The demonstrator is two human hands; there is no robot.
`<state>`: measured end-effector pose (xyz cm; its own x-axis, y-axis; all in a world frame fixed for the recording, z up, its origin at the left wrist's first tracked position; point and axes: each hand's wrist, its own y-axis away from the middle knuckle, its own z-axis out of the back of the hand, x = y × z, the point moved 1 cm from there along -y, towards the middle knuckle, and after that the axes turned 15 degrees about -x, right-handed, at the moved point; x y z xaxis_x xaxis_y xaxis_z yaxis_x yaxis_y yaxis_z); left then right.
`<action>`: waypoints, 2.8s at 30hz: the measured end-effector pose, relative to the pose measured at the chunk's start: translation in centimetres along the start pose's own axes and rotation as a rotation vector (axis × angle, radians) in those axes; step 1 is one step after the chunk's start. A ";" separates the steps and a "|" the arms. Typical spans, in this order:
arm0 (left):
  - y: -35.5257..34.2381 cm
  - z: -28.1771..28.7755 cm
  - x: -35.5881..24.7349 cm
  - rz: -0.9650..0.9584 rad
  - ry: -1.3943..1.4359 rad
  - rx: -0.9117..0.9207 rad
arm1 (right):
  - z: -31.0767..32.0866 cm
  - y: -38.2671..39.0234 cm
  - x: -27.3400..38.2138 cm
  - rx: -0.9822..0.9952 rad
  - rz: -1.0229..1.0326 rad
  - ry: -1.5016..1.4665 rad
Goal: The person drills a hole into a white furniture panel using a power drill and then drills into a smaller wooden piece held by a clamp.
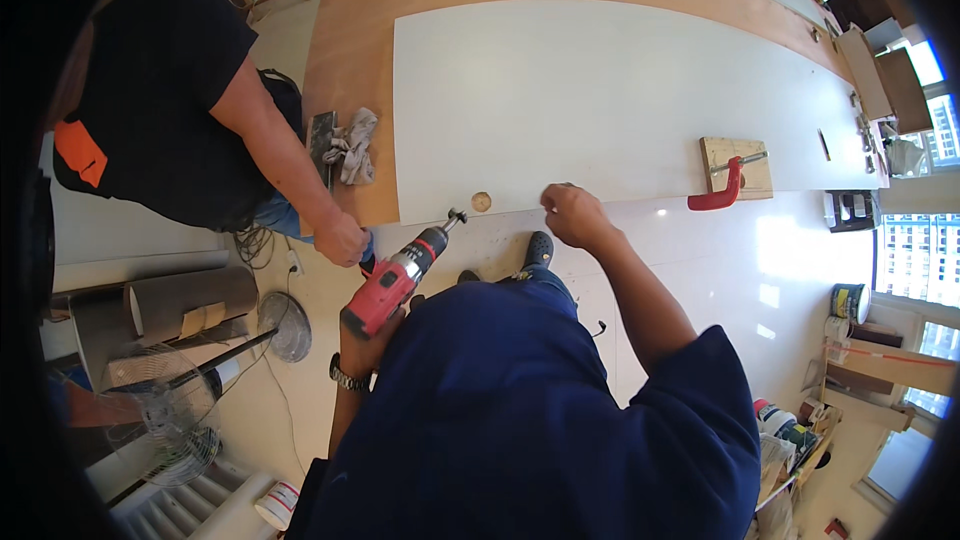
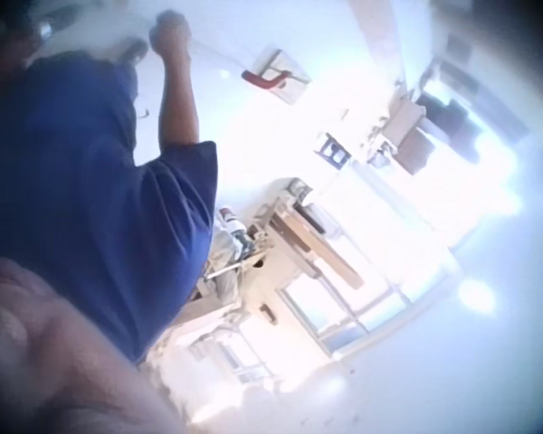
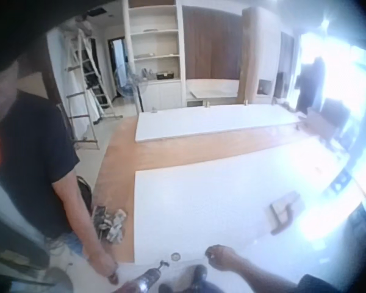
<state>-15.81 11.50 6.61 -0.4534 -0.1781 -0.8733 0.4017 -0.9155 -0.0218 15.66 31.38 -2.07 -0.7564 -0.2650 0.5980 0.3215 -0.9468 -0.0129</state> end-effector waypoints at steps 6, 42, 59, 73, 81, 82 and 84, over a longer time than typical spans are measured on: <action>-3.1 -2.5 -0.6 0.227 -0.106 0.182 | 3.2 2.1 -2.0 -0.041 -0.246 -0.174; -13.9 -8.4 -12.5 0.298 -0.538 0.729 | 4.9 -5.8 10.0 -0.184 0.412 -0.992; -14.1 -7.2 -11.4 0.372 -0.372 0.709 | 0.8 -5.8 12.8 -0.315 0.253 -1.119; -14.2 -8.1 -12.2 0.190 -0.460 0.693 | 0.9 -5.7 12.7 -0.310 0.249 -1.104; -14.1 -8.6 -12.5 0.173 -0.448 0.672 | 0.8 -5.7 12.5 -0.315 0.252 -1.128; -14.0 -8.8 -12.8 0.226 -0.432 0.645 | 0.8 -5.6 12.5 -0.294 0.254 -1.123; -14.0 -8.8 -12.8 0.275 -0.416 0.617 | 0.8 -5.7 12.5 -0.276 0.258 -1.118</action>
<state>-8.63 29.77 13.78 -0.7107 -0.4361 -0.5520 0.0846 -0.8319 0.5484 4.83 33.65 6.15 0.2761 -0.2771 0.9203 0.1539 -0.9324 -0.3269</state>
